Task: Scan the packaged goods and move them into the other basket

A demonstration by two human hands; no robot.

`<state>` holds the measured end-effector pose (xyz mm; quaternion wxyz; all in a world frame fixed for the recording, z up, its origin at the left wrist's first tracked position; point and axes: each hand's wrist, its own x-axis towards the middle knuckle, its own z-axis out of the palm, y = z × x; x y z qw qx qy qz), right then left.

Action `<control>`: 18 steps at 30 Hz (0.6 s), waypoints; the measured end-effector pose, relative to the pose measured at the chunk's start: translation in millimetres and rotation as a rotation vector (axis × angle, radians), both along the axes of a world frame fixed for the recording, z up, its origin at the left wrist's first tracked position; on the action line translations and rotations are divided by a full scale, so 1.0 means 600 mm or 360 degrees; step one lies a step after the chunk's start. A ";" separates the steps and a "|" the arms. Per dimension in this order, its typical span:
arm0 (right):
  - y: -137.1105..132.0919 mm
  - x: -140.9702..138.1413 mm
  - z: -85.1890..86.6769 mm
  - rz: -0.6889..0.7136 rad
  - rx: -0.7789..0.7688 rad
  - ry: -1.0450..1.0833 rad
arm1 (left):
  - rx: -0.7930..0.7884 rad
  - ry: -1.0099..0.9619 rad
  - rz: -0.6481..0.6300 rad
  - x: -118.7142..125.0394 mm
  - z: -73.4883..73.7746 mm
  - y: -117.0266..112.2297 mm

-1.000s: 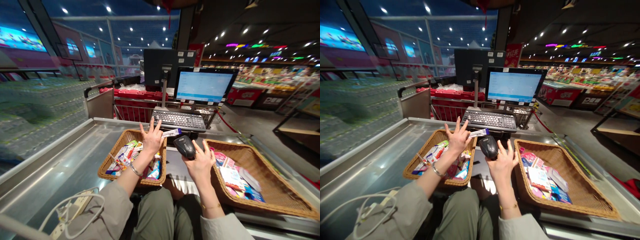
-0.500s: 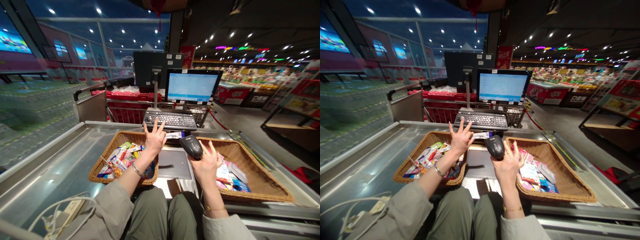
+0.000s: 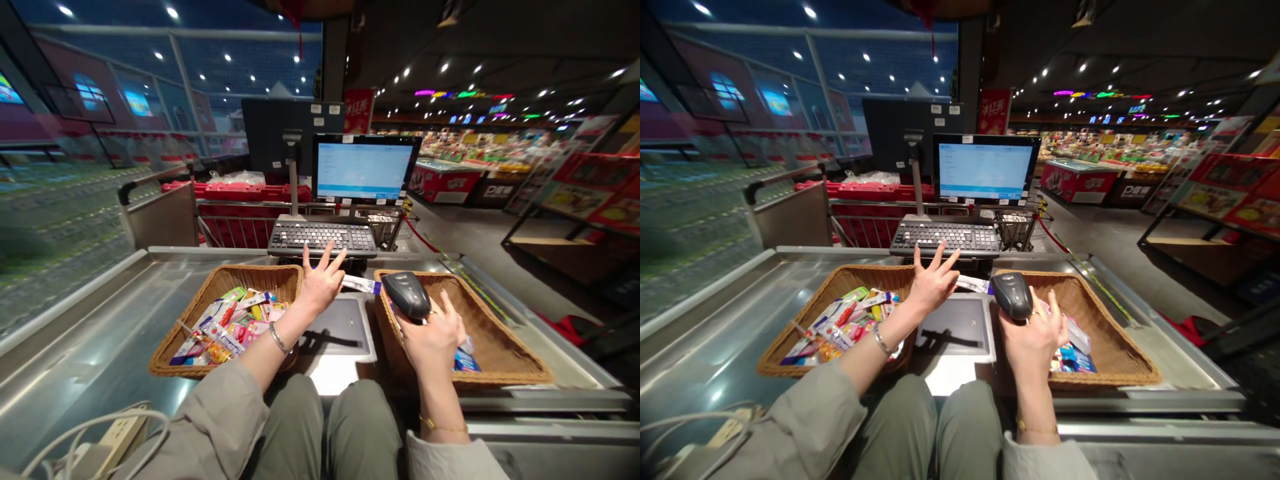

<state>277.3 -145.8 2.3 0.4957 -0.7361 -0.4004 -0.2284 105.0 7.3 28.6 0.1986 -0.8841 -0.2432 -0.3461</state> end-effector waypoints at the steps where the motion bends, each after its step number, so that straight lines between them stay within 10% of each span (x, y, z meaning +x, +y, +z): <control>1: -0.004 0.006 -0.001 -0.0029 0.0008 0.0006 | 0.0001 0.0009 -0.0025 0.006 -0.001 -0.002; 18: -0.089 0.110 -0.006 -0.0406 0.0074 0.0133 | 0.0181 0.0197 -0.0338 0.104 -0.025 -0.024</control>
